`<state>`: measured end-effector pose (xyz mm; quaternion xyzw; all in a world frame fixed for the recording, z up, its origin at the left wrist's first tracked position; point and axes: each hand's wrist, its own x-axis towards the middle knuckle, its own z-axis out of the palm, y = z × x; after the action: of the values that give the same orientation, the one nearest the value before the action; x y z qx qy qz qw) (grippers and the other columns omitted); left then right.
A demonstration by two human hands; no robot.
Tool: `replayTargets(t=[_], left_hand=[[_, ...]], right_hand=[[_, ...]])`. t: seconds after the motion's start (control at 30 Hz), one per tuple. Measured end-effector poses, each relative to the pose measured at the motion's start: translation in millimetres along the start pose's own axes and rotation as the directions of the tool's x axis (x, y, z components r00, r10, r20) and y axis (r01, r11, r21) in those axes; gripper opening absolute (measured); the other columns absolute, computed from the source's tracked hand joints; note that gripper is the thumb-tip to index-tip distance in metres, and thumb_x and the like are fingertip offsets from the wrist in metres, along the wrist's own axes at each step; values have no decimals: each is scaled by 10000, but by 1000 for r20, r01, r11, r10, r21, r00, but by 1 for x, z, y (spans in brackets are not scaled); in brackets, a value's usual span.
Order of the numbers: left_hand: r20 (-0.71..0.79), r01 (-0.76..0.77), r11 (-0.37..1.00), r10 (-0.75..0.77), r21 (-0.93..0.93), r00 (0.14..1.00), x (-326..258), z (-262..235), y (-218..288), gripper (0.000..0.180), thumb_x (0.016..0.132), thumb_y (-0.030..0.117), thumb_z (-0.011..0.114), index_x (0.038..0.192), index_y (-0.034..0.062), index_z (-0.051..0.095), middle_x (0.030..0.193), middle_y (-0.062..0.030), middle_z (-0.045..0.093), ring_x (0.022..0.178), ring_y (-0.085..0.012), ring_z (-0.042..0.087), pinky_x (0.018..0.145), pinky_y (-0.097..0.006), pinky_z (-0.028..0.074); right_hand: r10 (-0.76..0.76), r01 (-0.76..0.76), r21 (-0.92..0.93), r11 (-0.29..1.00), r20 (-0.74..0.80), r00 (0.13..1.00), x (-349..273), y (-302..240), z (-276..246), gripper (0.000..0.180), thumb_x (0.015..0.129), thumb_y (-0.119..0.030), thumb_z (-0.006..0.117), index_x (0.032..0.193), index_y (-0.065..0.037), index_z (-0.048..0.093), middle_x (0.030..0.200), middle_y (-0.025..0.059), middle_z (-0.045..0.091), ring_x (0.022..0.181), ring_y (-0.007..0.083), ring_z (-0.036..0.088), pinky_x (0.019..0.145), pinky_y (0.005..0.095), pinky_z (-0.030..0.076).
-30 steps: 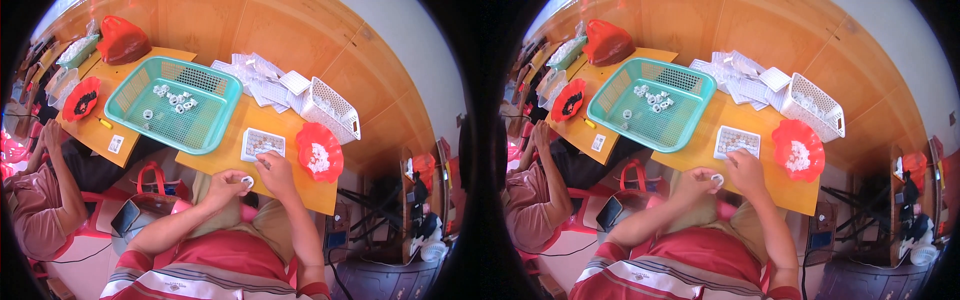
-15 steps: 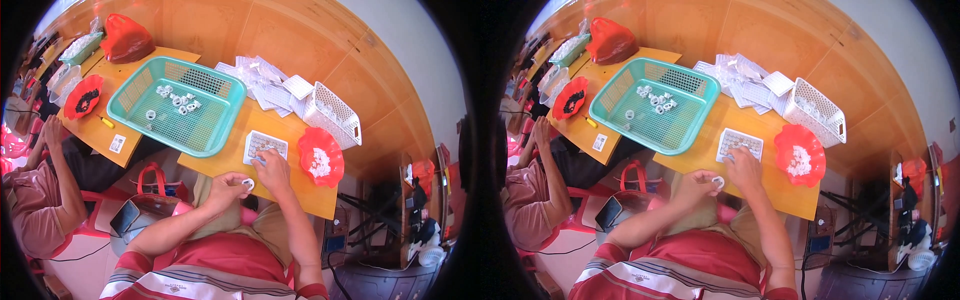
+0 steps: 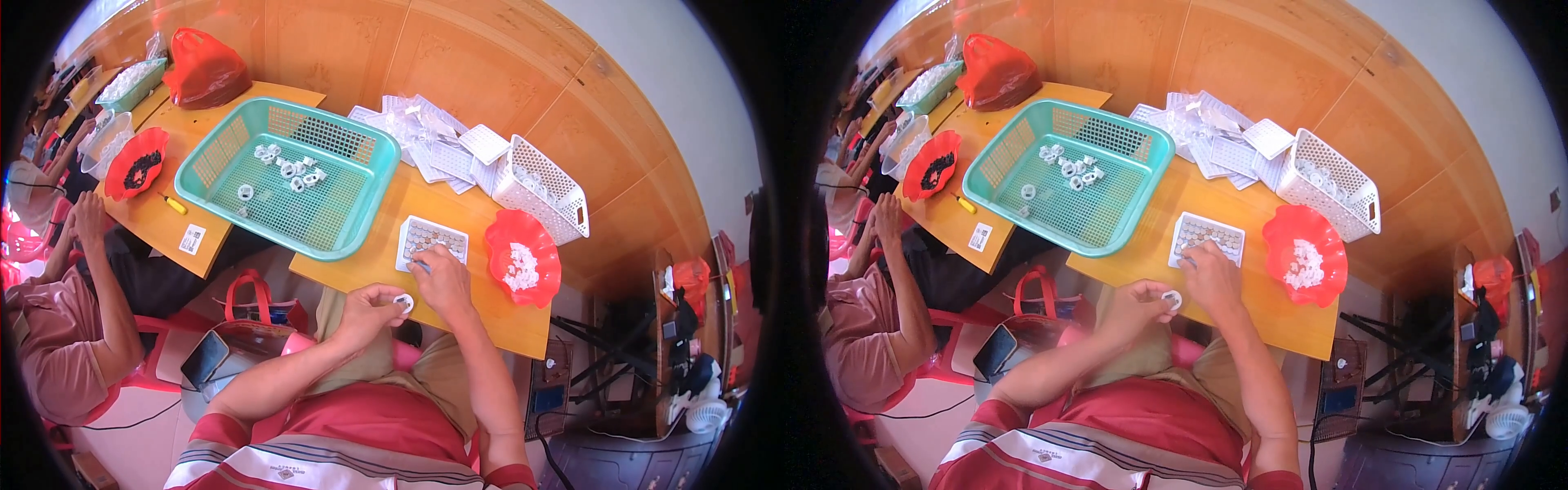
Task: The person assembles small components by hand, taking plastic pieces and fitting small parts into them.
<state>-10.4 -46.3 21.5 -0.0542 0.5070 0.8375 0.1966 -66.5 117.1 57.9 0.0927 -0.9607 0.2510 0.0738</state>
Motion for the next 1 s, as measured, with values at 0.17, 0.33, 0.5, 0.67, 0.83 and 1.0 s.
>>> replayTargets(t=[0.17,0.33,0.5,0.67,0.83,1.0], left_hand=[[-26,1,1000,-1,-19,1000,1,1,-1,231,880,-11,649,1100,-55,592,992,-122,678,853,-163,674,718,-254,559],[-37,-23,999,22,-26,999,5,-2,-6,232,868,-20,660,1092,-45,606,975,-108,683,830,-151,674,699,-248,559],[-42,-38,998,36,-53,998,6,-2,-9,230,859,-25,668,1084,-39,621,959,-97,686,812,-141,675,685,-241,561],[-19,-50,997,49,-50,999,6,-4,-11,243,871,-27,660,1109,-48,617,989,-104,680,828,-141,671,706,-241,568],[-6,-57,996,57,-61,998,5,-2,-11,270,879,-26,653,1143,-63,607,1026,-114,674,856,-148,671,733,-241,572],[3,-65,995,65,-78,998,3,-2,-9,300,879,-26,652,1170,-73,599,1034,-122,677,869,-152,674,741,-238,571]], right_hand=[[-45,55,125,991,-79,996,-3,6,2,161,807,-136,710,937,-40,719,900,125,665,822,286,663,719,360,515],[179,-110,657,745,-38,983,-23,15,9,114,850,-29,683,935,46,681,809,50,683,672,83,624,604,240,496],[222,-231,733,640,112,969,-48,21,5,140,883,-29,661,999,47,679,879,62,694,768,83,639,674,242,527],[178,-235,767,597,159,971,-67,14,5,195,902,-11,652,1083,60,654,871,57,686,770,101,656,706,243,551],[57,-19,654,757,-36,998,-70,5,7,155,880,5,664,1026,53,681,898,69,669,788,114,625,699,230,505],[19,49,575,816,-112,994,-72,0,15,124,856,23,670,976,46,695,895,86,658,781,127,613,681,240,487]])
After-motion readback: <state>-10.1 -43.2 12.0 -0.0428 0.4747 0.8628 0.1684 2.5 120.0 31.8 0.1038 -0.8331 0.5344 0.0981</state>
